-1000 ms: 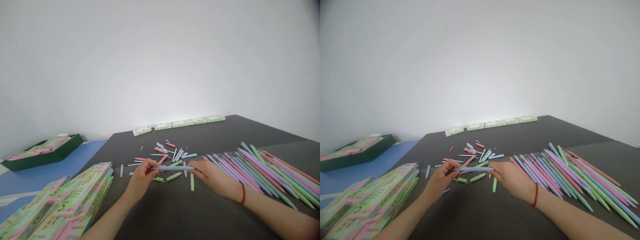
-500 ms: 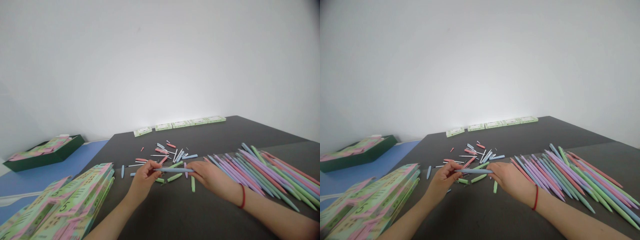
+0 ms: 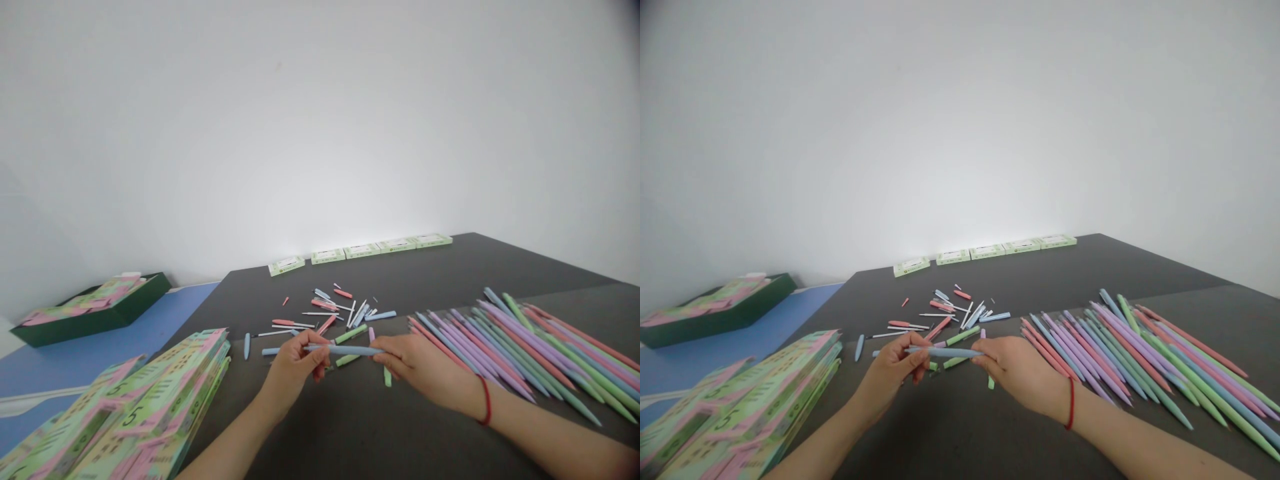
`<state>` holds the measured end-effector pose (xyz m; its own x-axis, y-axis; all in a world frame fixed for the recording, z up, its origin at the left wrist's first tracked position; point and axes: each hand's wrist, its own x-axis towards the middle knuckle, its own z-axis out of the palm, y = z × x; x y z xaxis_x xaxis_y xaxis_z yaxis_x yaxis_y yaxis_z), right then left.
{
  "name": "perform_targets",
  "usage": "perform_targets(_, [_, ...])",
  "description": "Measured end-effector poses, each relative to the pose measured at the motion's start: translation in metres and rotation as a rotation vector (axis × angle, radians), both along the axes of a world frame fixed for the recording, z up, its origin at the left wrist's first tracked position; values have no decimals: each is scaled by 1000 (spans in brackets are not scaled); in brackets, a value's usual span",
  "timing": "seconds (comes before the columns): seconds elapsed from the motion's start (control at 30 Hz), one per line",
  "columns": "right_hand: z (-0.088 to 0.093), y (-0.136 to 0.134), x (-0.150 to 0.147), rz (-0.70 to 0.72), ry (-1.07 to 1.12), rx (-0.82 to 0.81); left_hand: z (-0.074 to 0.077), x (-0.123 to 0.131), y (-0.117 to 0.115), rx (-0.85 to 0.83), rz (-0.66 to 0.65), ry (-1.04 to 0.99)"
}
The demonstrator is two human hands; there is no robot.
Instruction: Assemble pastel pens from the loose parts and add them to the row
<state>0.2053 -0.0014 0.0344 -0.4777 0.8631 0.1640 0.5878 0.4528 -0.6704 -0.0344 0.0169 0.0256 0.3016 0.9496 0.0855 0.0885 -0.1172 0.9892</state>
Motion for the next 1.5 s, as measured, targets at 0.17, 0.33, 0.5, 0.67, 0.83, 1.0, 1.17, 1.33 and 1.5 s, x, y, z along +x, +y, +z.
perform_targets(0.17, [-6,2,-3,70,148,-401,-3,0,5,-35,19,-34])
perform_targets(0.33, [17,1,7,-167,-197,-142,-10,-8,19,53,239,-145])
perform_targets(0.5, [10,-17,41,-392,-755,193,-15,-8,19,126,274,-175])
perform_targets(0.67, [-14,-43,59,-454,-1001,202,-15,9,-3,192,112,-26])
perform_targets(0.83, [-11,-46,39,-493,-1020,289,-15,20,-25,281,-64,200])
perform_targets(1.0, [-23,-20,11,-379,-1060,366,-19,19,-33,383,-180,410])
perform_targets(1.17, [-35,4,17,-412,-1089,313,-21,18,-31,449,-240,548])
perform_targets(1.33, [-21,20,27,-391,-1086,282,-22,20,-29,498,-256,626])
perform_targets(1.5, [-5,62,12,-324,-1058,255,-22,20,-31,529,-275,671])
